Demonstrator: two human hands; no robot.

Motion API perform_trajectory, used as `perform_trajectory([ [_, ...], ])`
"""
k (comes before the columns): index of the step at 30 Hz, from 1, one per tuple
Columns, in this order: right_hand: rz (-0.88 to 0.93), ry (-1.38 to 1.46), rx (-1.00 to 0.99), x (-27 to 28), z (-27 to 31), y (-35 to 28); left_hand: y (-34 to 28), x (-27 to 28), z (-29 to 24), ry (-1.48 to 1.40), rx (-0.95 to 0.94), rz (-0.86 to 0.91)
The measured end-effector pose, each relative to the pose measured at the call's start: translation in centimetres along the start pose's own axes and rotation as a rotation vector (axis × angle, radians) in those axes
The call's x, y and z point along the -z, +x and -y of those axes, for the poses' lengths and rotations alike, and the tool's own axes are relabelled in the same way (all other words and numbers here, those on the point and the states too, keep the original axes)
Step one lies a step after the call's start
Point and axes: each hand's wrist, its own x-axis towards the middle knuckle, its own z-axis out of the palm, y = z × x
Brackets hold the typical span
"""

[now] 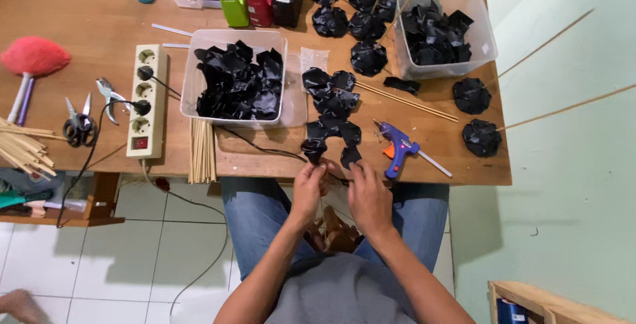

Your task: The person sits at a wooden table and uses a hot glue gun to attach black fabric petals to a wooden stick, forming a rose shape. They repeatedly pick up petals, apply glue, and press them onto the growing flower structure.

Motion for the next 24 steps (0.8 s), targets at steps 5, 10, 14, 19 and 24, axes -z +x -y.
perform_trajectory([
  [5,-0.033,0.013,0.03,0.1,-0.7,-0.4,-0.9,-0.9,-1.5,0.036,-0.096,0.095],
  [10,0.036,0.041,0.042,1.9,-0.1,0.3,-1.4,-1.1,-2.9,0.002,-0.125,0.159],
  [14,0.032,0.015,0.085,0.6,-1.3,0.5,-1.5,-1.3,-3.9,0.038,-0.148,0.124],
  [19,0.058,0.018,0.112,1.3,-1.6,0.8,-1.2,-1.0,-3.4,0.068,-0.155,0.106],
  [24,0.006,-0.115,0.191,0.6,-2.7,0.8,-0.2,-0.7,-2.8,0.062,-0.129,0.119],
])
